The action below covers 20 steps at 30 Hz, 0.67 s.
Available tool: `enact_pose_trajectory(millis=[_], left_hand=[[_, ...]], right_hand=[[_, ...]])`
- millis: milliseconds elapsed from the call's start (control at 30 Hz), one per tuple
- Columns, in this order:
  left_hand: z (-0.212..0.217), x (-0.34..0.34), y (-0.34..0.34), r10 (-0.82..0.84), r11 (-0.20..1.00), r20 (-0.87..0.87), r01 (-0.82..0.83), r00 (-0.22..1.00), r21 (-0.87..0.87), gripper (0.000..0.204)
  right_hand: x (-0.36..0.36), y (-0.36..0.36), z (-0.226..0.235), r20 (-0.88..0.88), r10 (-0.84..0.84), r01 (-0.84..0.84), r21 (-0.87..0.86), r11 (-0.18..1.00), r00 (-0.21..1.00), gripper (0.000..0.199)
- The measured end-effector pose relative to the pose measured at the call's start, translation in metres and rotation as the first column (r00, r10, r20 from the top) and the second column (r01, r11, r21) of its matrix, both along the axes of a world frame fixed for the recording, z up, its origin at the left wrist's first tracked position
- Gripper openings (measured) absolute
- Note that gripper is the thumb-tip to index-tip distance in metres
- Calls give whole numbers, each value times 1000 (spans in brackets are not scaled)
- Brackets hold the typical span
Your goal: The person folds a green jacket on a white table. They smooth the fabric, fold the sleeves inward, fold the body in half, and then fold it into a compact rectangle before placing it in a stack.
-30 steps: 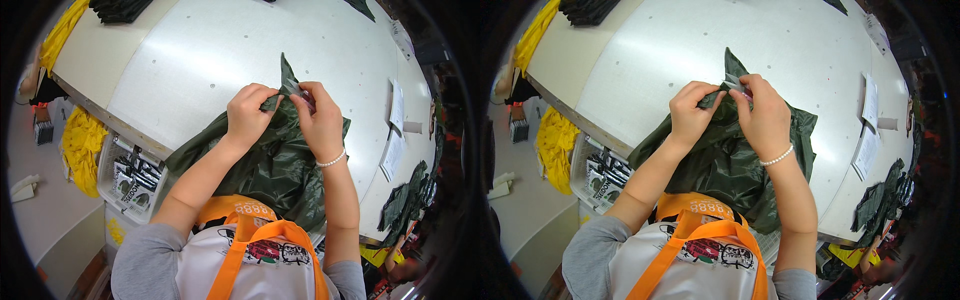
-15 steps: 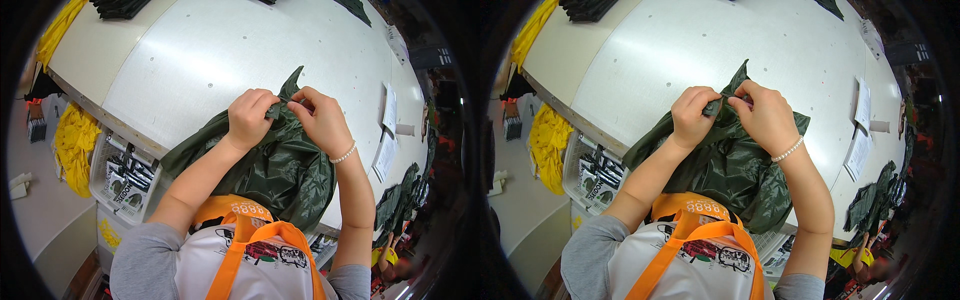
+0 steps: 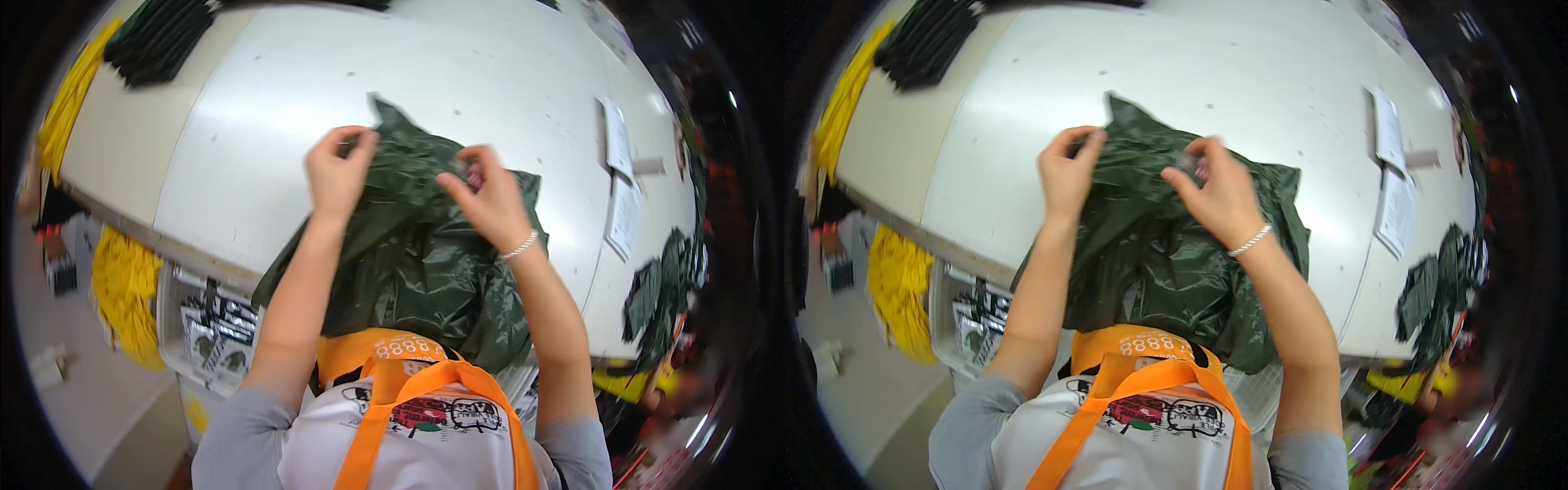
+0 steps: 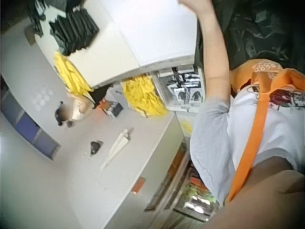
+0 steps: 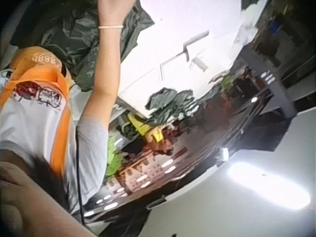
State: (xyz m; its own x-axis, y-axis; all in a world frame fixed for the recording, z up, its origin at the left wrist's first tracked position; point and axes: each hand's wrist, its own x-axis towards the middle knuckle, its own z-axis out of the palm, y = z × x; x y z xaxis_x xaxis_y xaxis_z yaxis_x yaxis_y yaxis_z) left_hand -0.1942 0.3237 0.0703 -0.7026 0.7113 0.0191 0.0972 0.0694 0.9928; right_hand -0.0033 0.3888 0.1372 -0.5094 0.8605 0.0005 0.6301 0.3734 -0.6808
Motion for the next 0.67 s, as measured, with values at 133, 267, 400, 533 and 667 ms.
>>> enact_pose_trajectory(millis=[133, 267, 400, 533, 667], left_hand=[[-42, -22, 14, 62, 993, -606, -110, 793, -41, 42], [-30, 30, 17, -144, 987, -511, 87, 847, -134, 42], [-38, 112, 37, -397, 910, -616, 380, 681, -167, 32], [-39, 191, 40, -746, 621, -222, 536, 628, -573, 36], [-58, 227, 33, -798, 454, -71, 518, 599, -725, 65]], right_hand=[[83, 10, -87, 1, -243, 243, -1, 970, 970, 11], [221, 47, -156, 76, -632, 613, 176, 770, 771, 15], [271, 66, -172, 347, -588, 638, -40, 769, 731, 29], [294, 81, -197, 202, -622, 623, 65, 779, 757, 44], [368, 115, -231, 44, -756, 751, 92, 654, 653, 44]])
